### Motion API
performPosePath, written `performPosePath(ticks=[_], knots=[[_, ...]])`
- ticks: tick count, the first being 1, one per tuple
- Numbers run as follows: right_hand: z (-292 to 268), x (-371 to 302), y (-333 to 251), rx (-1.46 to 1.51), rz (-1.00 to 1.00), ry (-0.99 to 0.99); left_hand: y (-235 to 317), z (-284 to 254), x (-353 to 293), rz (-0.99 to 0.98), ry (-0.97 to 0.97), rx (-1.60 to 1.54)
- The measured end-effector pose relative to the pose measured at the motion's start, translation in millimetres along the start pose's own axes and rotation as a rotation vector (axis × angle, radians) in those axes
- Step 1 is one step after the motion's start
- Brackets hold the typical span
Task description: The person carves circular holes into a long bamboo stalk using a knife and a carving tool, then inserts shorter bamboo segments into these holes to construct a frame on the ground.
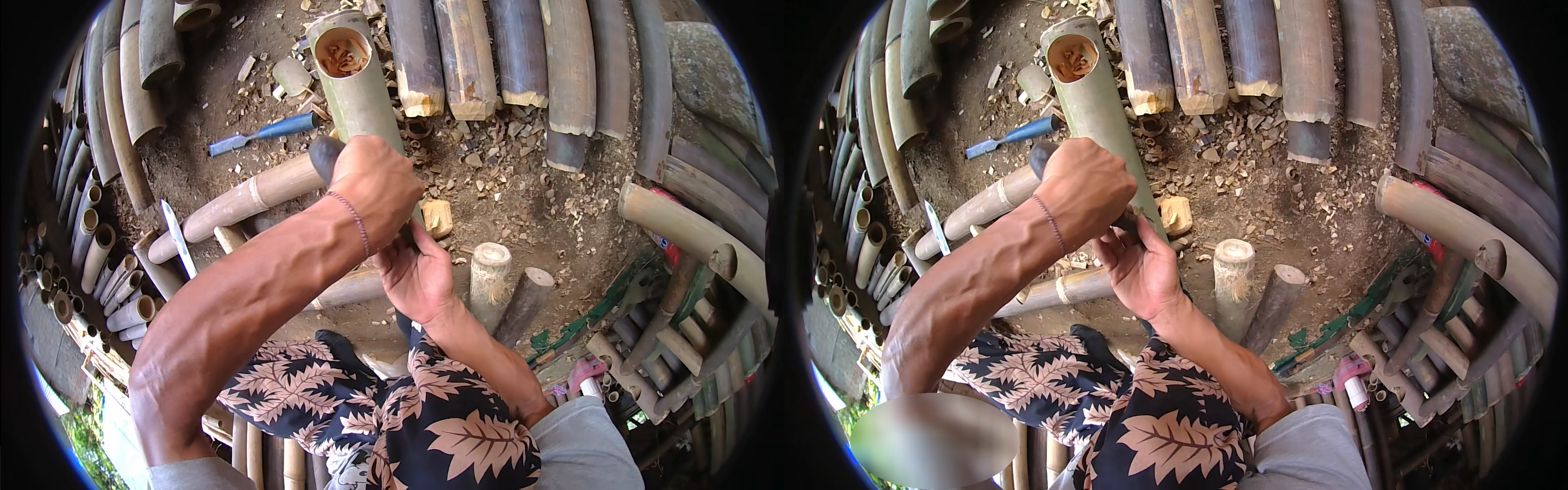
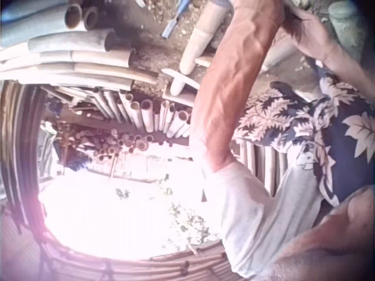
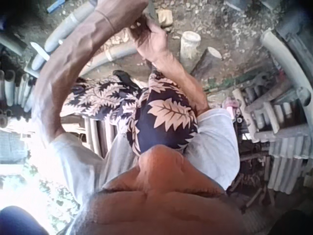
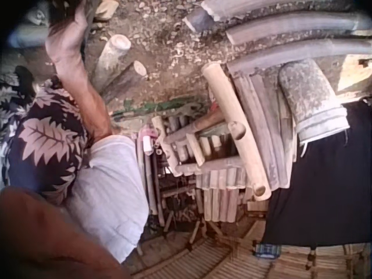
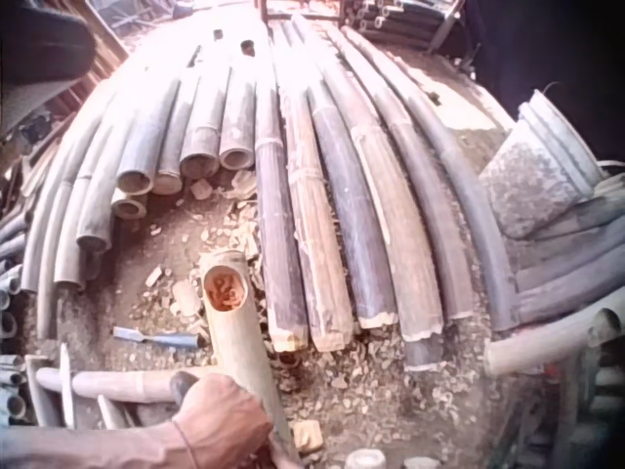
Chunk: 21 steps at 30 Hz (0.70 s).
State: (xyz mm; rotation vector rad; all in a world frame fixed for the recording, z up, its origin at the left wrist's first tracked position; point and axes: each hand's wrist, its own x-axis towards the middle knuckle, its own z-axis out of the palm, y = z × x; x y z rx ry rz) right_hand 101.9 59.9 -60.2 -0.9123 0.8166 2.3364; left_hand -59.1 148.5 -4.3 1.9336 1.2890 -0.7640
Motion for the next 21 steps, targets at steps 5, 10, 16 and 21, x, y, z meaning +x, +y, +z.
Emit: performPosePath(ticks=[5, 10, 16, 21], knots=[[-5.5, -7.4, 4.9, -0.183, 0.06, -0.019, 7.0, 42.2, -35.6, -0.113, 0.034, -0.101], [-4.8, -58.5, 4.4, -0.839, 0.264, 0.102, 53.4, 82.1, -89.3, -0.25, -0.299, -0.905], [26.8, -88.2, -75.2, -1.967, -0.076, -0.164, 115.6, 110.8, -78.6, 0.148, 0.005, -1.43], [88.2, -68.4, -87.5, -2.861, 0.196, -0.289, 163.3, 143.2, -14.6, 0.073, 0.002, -2.936]])
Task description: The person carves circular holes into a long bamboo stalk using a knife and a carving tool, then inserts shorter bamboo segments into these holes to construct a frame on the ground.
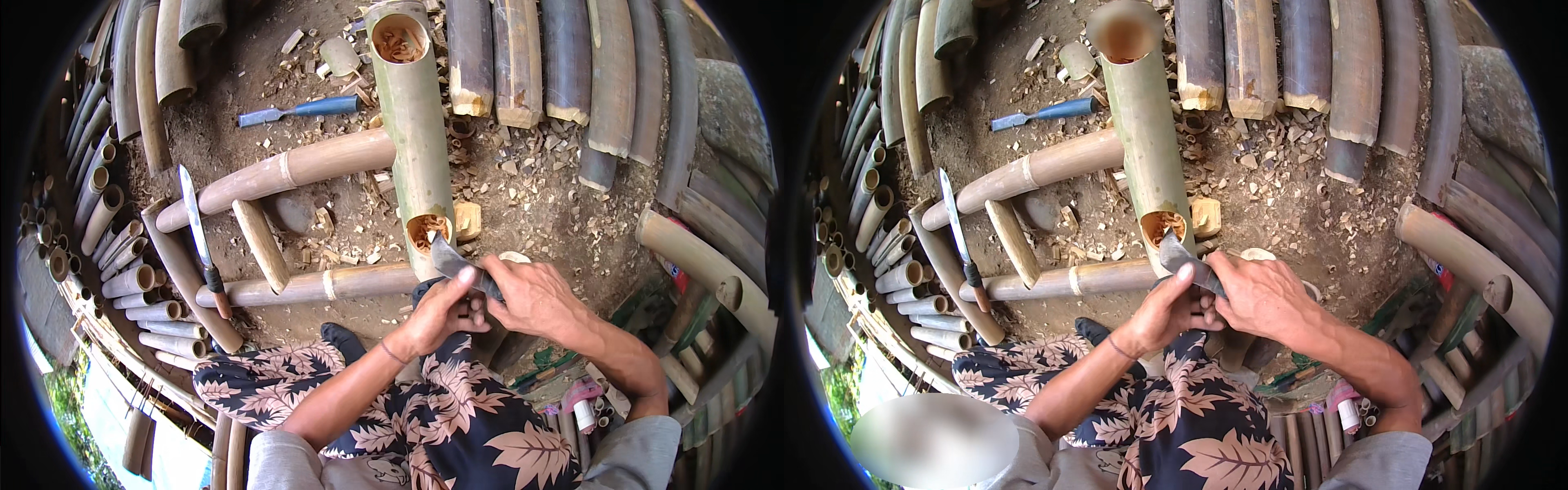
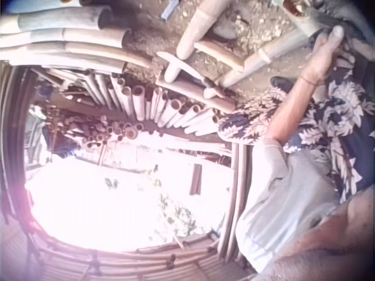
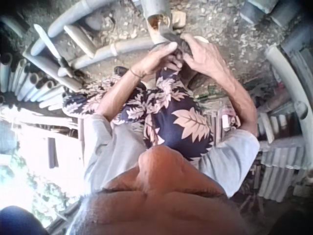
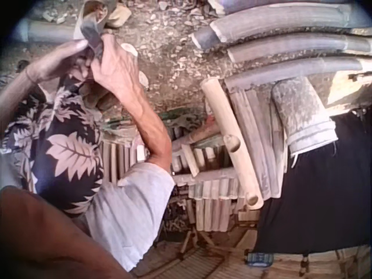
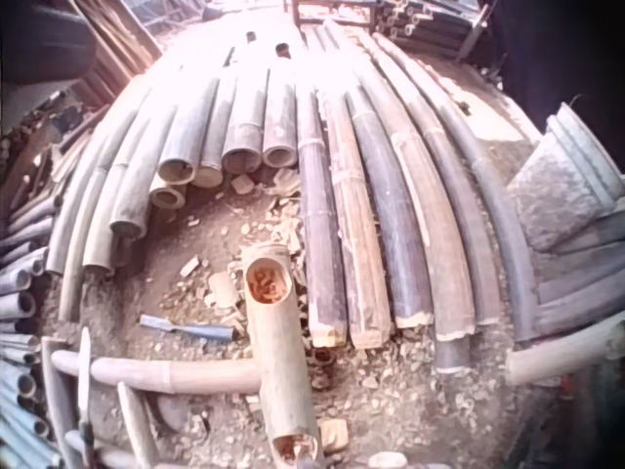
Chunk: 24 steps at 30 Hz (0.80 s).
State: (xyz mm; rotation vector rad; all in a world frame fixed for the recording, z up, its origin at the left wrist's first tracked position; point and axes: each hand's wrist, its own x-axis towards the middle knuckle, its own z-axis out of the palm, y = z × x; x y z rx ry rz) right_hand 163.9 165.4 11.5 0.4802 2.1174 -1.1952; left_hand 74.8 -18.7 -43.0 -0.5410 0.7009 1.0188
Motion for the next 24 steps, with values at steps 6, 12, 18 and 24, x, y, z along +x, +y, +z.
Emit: performPosePath(ticks=[6, 12, 18, 24], knots=[[-3.9, 30.9, -1.8, -0.07, -0.038, -0.17, -1.4, 32.1, 25.5, 0.162, 0.567, -0.176], [70.8, 31.0, -11.5, 0.435, 0.187, -0.023, 23.4, 2.0, 5.2, 0.028, 0.667, 0.439], [120.3, 52.3, -42.2, 0.666, 0.315, 0.244, 53.6, -28.8, 4.4, 0.104, 0.612, 1.186], [117.4, 46.5, -46.3, 0.517, 0.291, 0.274, 62.7, -23.6, 0.6, 0.14, 0.594, 1.327]])
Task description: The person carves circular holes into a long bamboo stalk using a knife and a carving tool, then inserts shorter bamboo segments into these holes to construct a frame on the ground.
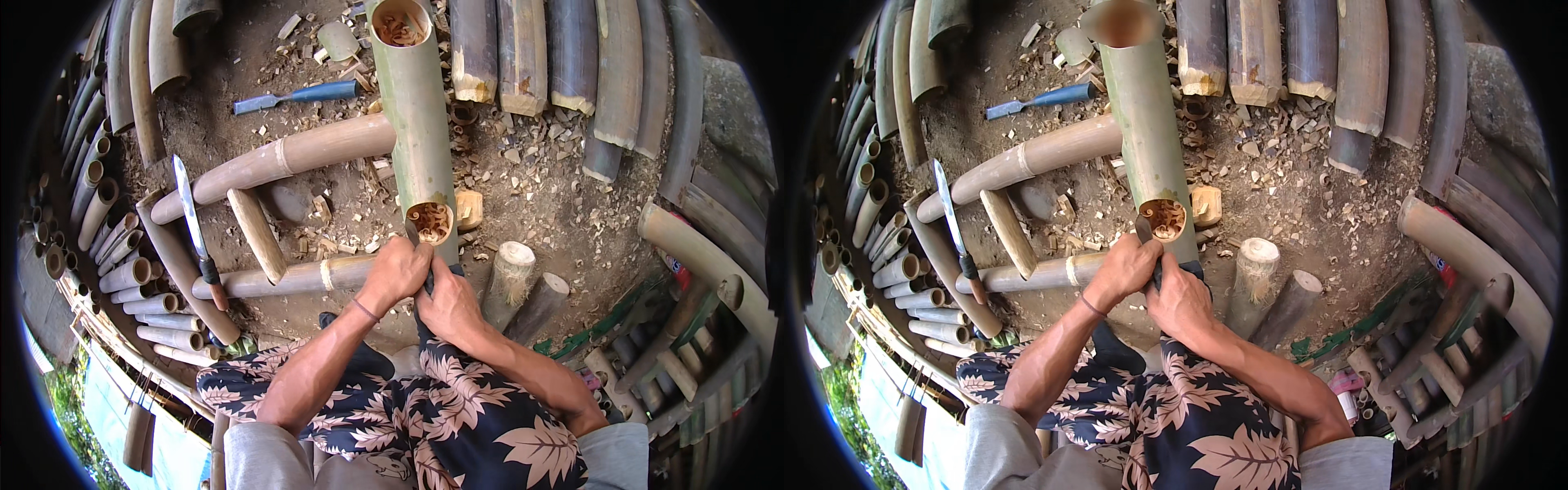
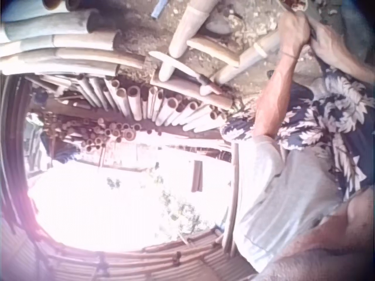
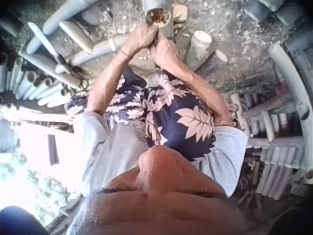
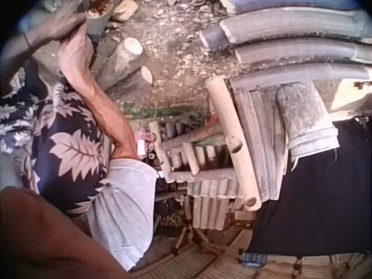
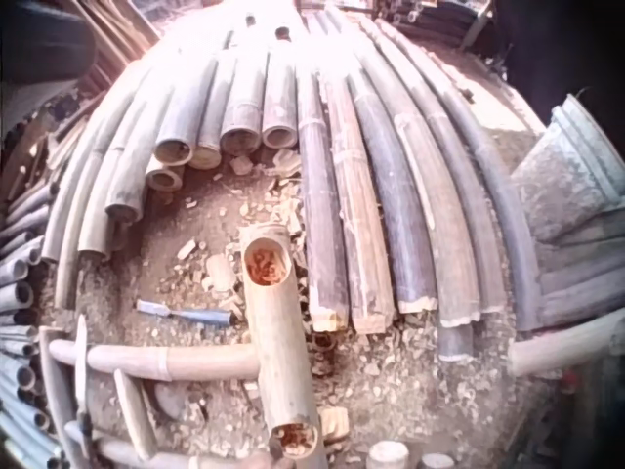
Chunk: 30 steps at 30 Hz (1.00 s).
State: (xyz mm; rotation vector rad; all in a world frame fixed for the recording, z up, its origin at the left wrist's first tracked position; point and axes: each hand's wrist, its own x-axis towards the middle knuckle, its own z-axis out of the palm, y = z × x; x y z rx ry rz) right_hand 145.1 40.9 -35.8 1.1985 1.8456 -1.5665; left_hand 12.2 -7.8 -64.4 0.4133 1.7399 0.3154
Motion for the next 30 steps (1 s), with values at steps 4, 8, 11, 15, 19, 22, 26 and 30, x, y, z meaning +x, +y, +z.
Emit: performPosePath(ticks=[4, 8, 11, 15, 19, 22, 26, 30], knots=[[-48.1, -6.6, 7.5, -0.32, -0.135, 0.032, 4.1, 40.7, 0.1, -0.088, -0.079, -0.559], [-114.8, 38.7, -9.2, -0.834, -0.567, 0.057, 43.6, 57.9, 5.1, -0.095, -0.026, -1.297], [-120.6, 60.6, -64.7, -1.166, -0.616, -0.238, 47.8, 49.4, -5.7, -0.067, -0.068, -1.727], [-96.8, 87.0, -122.3, -1.478, -0.652, -0.539, 36.0, 43.3, -1.0, -0.094, -0.185, -2.108], [-93.1, 93.2, -135.6, -1.596, -0.673, -0.495, 16.1, 56.5, 3.5, 0.15, -0.345, -2.141], [-97.7, 85.3, -84.6, -1.352, -0.679, -0.326, 0.5, 56.3, -18.9, 0.117, -0.315, -1.658], [-113.0, 14.4, -10.9, -0.607, -0.399, -0.29, -39.9, 54.9, -52.3, 0.108, 0.046, -0.825], [-90.3, -9.4, 21.1, 0.165, 0.019, -0.058, -66.2, 52.9, -43.5, 0.182, 0.344, -0.879]])
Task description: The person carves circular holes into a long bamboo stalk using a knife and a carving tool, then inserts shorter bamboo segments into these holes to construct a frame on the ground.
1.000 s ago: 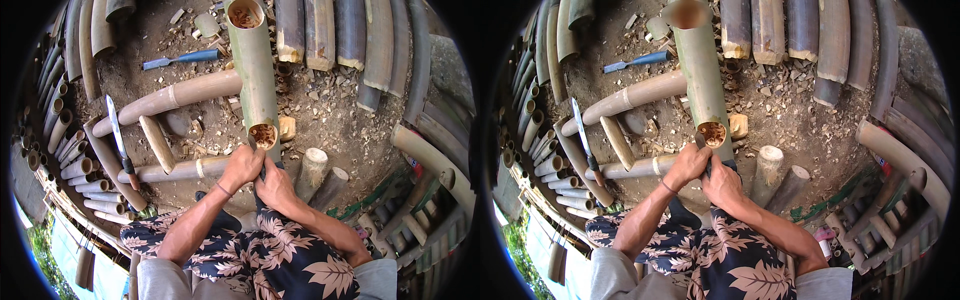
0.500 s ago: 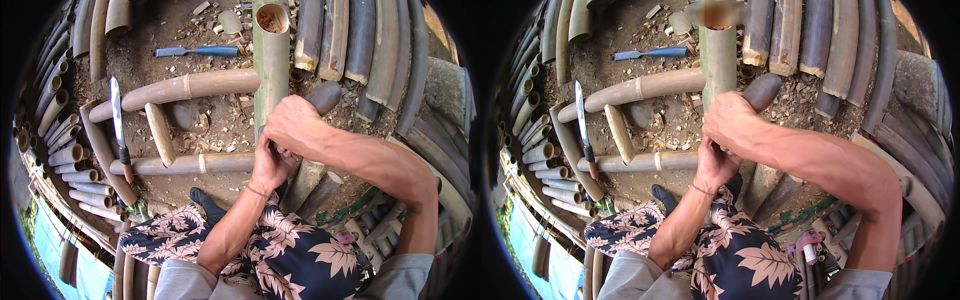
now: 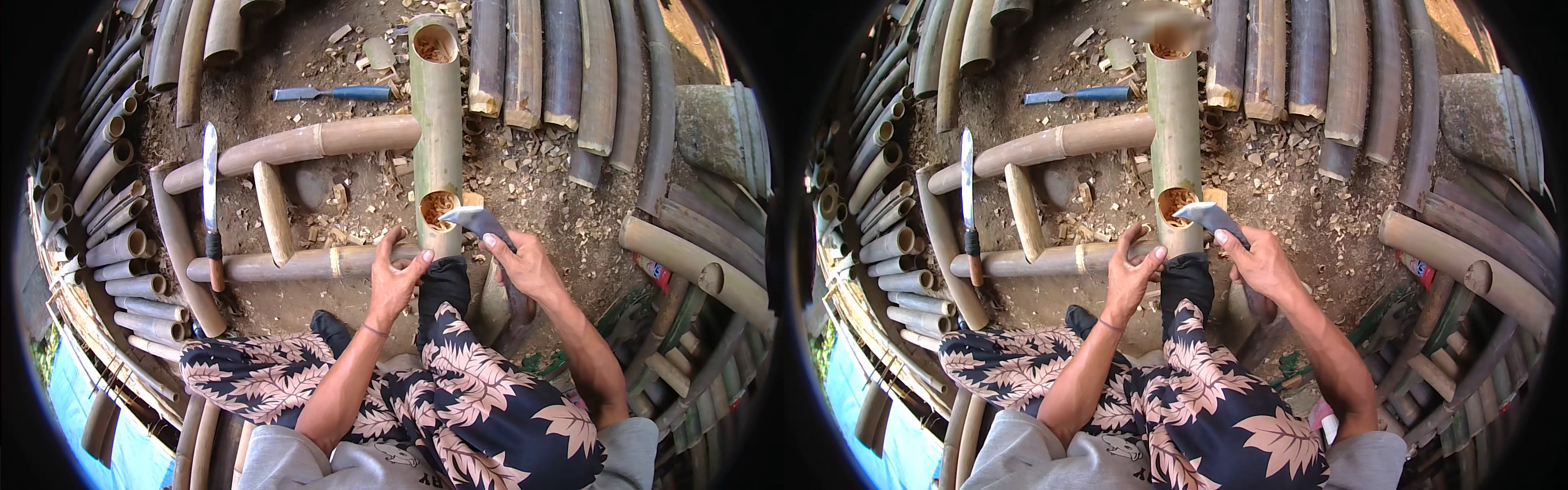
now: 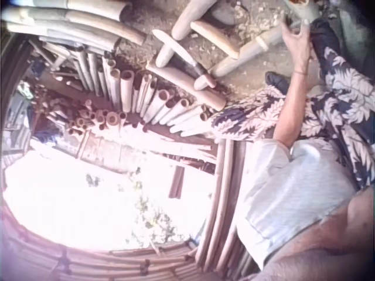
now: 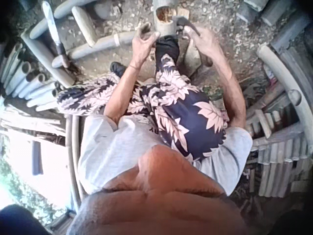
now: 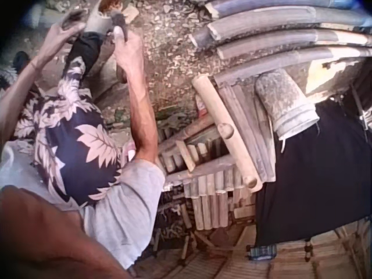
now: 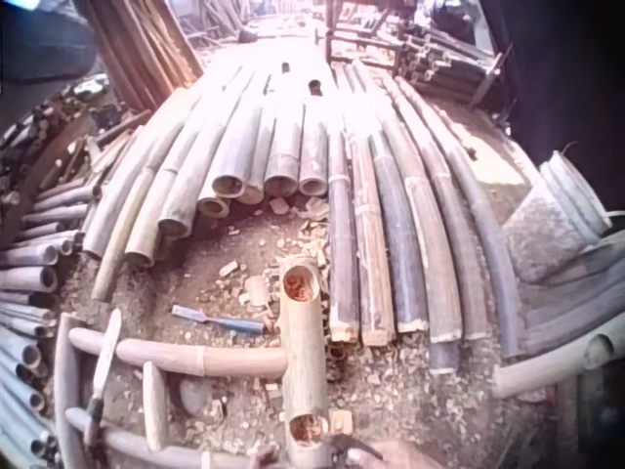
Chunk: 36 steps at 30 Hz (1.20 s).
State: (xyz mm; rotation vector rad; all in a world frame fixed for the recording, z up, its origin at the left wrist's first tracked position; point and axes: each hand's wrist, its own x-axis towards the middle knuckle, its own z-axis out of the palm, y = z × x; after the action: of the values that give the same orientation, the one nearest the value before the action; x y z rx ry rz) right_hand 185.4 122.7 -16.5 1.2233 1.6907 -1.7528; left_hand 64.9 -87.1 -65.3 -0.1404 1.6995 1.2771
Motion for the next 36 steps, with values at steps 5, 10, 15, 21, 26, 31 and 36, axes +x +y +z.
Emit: performPosePath(ticks=[5, 10, 15, 21, 26, 31, 36], knots=[[33.5, 21.4, 12.8, 0.349, 0.114, -0.051, 3.4, 3.4, 20.6, -0.112, -0.173, -0.026], [33.3, 42.6, 9.6, 0.235, 0.257, -0.26, 3.0, 0.4, 28.0, -0.179, -0.184, -0.037], [32.8, 45.7, 1.0, 0.142, 0.289, -0.22, 0.6, 6.4, 30.8, -0.205, -0.131, -0.039], [53.2, 38.6, 14.8, 0.299, 0.189, -0.011, 2.7, 21.2, 31.5, -0.212, 0.003, 0.006], [74.9, 41.3, 25.8, 0.396, 0.141, 0.177, 4.3, 26.1, 37.9, -0.226, 0.054, 0.128], [63.6, 16.4, 12.2, 0.609, -0.05, 0.149, 12.5, 13.7, 30.9, -0.168, -0.038, 0.039], [-34.5, 12.7, 78.3, 0.273, -0.173, 0.717, -6.7, -9.0, 23.7, 0.374, 0.071, 0.559]])
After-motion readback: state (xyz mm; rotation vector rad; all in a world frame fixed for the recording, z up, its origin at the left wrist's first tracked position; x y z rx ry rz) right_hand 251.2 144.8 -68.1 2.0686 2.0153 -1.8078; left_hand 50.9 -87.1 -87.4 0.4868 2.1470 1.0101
